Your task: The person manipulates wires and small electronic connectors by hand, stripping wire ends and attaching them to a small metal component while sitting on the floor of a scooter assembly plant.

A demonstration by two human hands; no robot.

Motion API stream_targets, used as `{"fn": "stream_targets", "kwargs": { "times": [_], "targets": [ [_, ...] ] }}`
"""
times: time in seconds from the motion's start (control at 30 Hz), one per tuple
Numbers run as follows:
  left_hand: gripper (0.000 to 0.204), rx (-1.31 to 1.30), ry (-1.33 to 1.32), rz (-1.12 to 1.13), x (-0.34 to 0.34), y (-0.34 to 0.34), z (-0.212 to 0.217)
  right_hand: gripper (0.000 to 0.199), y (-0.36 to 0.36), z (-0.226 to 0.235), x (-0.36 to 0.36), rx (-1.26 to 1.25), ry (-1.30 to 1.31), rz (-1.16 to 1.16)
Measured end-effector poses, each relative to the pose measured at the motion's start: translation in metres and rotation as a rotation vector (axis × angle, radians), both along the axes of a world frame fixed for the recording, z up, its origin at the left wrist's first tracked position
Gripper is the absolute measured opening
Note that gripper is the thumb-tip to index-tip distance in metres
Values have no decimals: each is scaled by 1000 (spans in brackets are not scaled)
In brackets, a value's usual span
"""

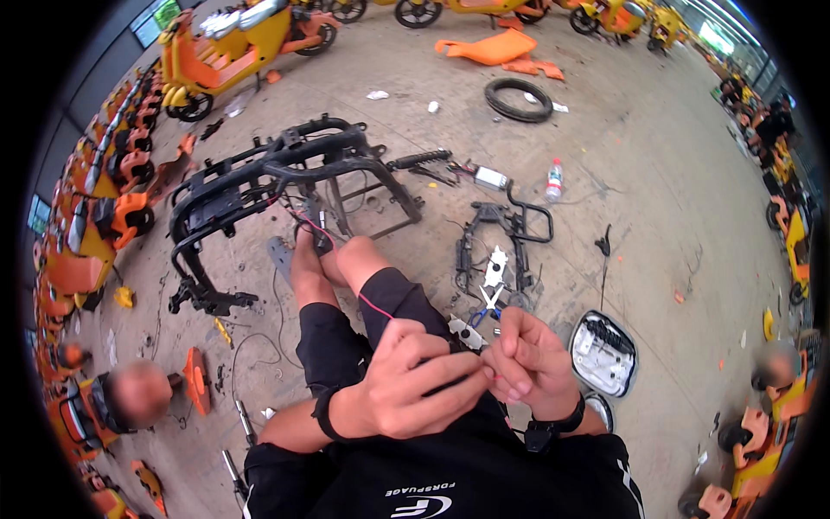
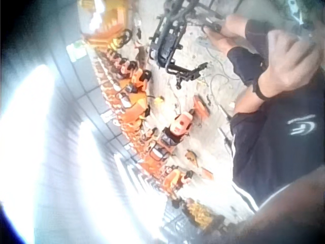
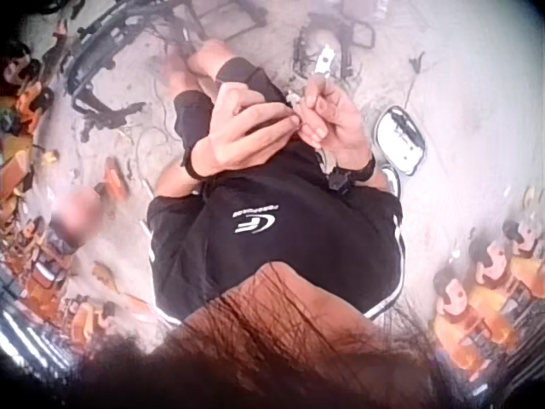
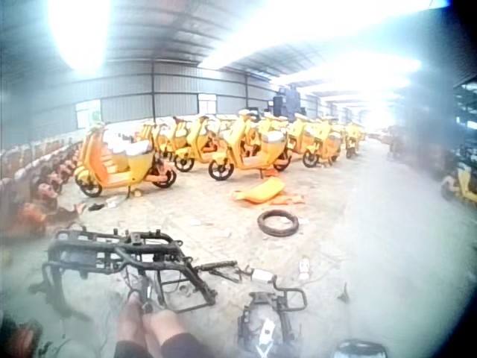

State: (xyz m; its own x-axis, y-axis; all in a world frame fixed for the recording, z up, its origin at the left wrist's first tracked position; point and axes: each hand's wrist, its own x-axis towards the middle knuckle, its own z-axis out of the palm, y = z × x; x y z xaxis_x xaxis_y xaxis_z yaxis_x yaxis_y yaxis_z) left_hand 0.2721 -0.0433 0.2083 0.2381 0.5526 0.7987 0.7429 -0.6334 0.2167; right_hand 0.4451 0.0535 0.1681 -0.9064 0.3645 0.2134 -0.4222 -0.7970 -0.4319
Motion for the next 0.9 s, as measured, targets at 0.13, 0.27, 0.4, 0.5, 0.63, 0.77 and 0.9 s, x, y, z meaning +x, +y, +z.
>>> {"fn": "stream_targets", "kwargs": {
  "times": [0.13, 0.27, 0.4, 0.5, 0.63, 0.77, 0.9],
  "targets": [
    [27, 95, -60, -106, 13, -11, 2, 13, -10, 18, 10, 107, -13, 8],
    [28, 133, -61, -146, 25, -18, 9, 14, -20, 26, 24, 241, -44, -40],
    [28, -116, -132, -150, 32, -35, 13, 14, -26, 29, 27, 280, -60, -32],
    [18, -308, -282, -115, 28, -49, 12, 13, -31, 27, 23, 313, -41, -31],
    [11, -436, -457, -94, 26, -62, 10, 13, -38, 23, 19, 345, -27, -32],
    [8, -457, -545, -47, 27, -69, 2, 13, -41, 18, 19, 356, -37, -43],
    [7, -448, -549, -21, 24, -72, -7, 13, -42, 12, 17, 353, -49, -53]
  ]
}}
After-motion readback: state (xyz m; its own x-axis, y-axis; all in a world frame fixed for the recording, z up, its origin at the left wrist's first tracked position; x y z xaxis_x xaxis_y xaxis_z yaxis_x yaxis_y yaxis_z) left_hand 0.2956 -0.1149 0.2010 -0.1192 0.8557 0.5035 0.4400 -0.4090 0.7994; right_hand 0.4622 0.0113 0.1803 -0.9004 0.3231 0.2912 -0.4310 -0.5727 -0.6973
